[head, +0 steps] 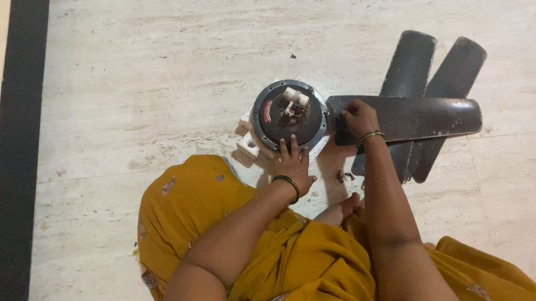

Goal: The person sits on the floor and attaches a fan blade to the motor housing using a screwdriver. They align the blade, insert a screw, and tighten it to secure the blade to the central hub.

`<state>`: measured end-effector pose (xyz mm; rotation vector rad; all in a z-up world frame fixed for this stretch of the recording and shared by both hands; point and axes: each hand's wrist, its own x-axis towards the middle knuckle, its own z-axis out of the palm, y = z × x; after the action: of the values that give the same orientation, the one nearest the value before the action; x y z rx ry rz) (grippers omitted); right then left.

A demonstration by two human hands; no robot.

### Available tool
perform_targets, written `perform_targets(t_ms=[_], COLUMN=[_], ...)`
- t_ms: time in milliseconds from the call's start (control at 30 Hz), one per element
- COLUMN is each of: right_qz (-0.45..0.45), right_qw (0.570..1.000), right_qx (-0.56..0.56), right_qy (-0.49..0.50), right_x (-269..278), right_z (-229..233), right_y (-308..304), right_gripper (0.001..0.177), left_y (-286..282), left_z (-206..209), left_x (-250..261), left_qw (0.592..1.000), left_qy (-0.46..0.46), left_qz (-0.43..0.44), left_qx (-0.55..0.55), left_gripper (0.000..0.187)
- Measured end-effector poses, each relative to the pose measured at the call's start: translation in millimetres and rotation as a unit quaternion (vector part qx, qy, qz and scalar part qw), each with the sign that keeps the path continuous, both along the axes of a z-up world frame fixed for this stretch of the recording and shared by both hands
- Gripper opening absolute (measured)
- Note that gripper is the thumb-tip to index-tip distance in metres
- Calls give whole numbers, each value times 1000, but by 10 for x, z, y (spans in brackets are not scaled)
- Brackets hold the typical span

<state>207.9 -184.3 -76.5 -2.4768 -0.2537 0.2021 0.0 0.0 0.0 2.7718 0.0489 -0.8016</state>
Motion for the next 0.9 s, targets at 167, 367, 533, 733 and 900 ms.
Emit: perform_targets(t_ms=[167, 367, 533, 733, 900], right_qz=[35, 41, 67, 86, 85], right_qw=[997, 997, 992, 984, 983], right_qx=[13, -19, -96, -152, -163], right_qy=[-66, -65, -43, -26, -3], right_x=[75, 434, 816, 1139, 1332], right_z=[15, 110, 63, -84, -232], right_y=[88, 419, 837, 1255, 1437], right_gripper=[15, 13, 23, 38, 42], left_y=[43, -12, -6, 18, 65], left_z=[39, 75, 125, 181, 113], left_x=[-9, -27, -21, -30, -34], left_qw=[999, 999, 999, 997, 995], left_qy=[-21, -2, 16, 33, 46], left_qz=[7, -27, -42, -61, -65], left_qx=[-29, -24, -22, -30, -62], left_gripper=[89, 89, 90, 91, 92])
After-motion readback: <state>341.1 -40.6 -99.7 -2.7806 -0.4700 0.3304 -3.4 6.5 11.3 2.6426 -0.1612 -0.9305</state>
